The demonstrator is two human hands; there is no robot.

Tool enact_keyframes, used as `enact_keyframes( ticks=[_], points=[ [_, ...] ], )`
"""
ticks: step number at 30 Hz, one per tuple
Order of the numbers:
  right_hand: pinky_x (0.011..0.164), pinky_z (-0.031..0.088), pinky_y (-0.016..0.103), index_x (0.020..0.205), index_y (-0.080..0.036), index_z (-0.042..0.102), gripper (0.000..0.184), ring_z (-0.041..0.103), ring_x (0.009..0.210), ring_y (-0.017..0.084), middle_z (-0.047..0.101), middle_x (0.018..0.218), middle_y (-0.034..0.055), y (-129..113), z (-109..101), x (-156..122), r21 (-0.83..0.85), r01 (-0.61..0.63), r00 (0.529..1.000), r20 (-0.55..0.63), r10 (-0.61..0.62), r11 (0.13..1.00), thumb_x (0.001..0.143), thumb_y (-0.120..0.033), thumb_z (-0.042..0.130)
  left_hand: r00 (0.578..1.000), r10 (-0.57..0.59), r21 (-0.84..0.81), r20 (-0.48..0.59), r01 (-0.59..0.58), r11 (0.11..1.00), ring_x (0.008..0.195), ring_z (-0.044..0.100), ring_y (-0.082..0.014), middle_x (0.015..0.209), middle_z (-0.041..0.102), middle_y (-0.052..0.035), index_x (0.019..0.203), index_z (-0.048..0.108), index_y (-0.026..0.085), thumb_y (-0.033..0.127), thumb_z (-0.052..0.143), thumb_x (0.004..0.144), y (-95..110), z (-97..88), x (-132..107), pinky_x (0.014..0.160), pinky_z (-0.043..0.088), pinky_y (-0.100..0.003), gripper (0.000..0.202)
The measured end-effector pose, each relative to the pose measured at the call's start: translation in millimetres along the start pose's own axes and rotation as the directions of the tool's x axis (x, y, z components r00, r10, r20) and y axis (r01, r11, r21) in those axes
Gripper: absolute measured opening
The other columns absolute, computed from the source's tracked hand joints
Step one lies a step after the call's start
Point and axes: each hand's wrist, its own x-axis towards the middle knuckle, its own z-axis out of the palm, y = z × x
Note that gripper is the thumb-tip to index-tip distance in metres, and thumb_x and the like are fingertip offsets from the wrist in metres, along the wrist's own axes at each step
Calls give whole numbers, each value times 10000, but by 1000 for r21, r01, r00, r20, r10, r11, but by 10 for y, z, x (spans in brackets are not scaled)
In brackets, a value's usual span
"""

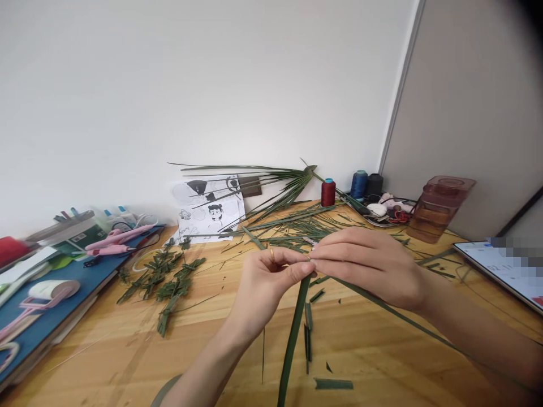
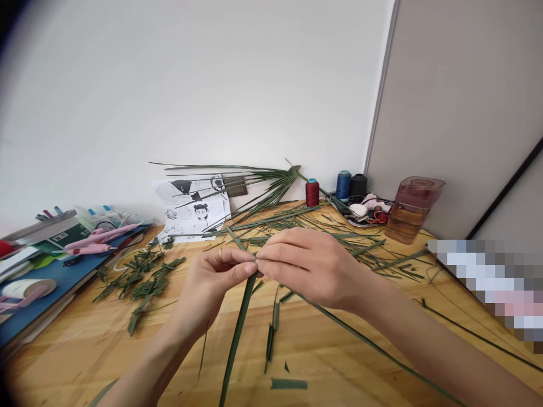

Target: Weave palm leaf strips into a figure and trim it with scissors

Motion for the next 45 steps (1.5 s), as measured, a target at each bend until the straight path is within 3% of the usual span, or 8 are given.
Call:
enact_keyframes(
  ticks=[7,10,17,19,24,29,38,45],
  points=[
    [816,447,361,993,-204,583,278,490,1018,195,593,1076,57,113,101,-61,-45,-46,996,-79,42,998,764,-68,503,992,33,-83,-121,-43,996,575,537,-95,570,622,0,599,639,132,206,683,589,-54,-54,76,615,422,-222,86],
    [759,454,352,842,-201,624,262,527,941,199,589,1041,71,88,68,-49,40,-191,961,-198,195,981,734,-22,467,981,86,-25,-174,-92,995,578,539,-100,576,626,-5,598,635,129,205,673,599,-39,-71,99,614,419,-224,84],
    [578,430,270,639,-185,589,211,552,703,153,610,769,28,-65,-6,112,169,-698,692,-91,716,696,791,-296,493,965,152,134,-212,-126,983,606,537,-111,619,621,-5,635,629,135,234,643,639,-50,-91,105,613,412,-226,100],
    [533,412,266,646,-196,609,229,544,676,150,611,771,23,-83,1,130,153,-748,645,-61,761,646,767,-366,514,967,167,155,-192,-138,978,627,533,-107,654,618,0,673,628,142,249,631,657,-74,-112,108,617,408,-217,108],
    [535,448,242,799,-218,646,222,583,635,141,645,708,0,-97,131,124,428,-818,531,307,790,383,685,-401,594,974,160,174,-162,-132,976,665,531,-112,683,614,-3,701,614,143,264,613,678,-129,-102,101,634,412,-214,122],
    [540,448,235,749,-188,650,184,583,621,143,641,656,3,-125,264,128,545,-817,426,344,837,192,668,-349,609,966,176,204,-191,-136,970,674,534,-104,688,617,10,710,621,158,260,613,680,-172,-45,81,649,411,-205,107],
    [425,424,188,610,-174,527,208,489,412,75,529,460,-51,-147,272,136,645,-763,449,480,753,43,770,-299,482,963,165,157,-212,-133,979,668,535,-98,685,616,7,713,619,148,245,621,678,-220,-22,75,652,421,-203,104],
    [415,418,187,619,-189,518,239,526,401,90,547,432,-47,-137,260,90,474,-842,464,392,794,258,785,-352,463,974,151,13,-171,-151,988,630,546,-74,641,610,22,702,607,147,208,630,673,-216,-42,75,626,418,-176,71]
  ],
)
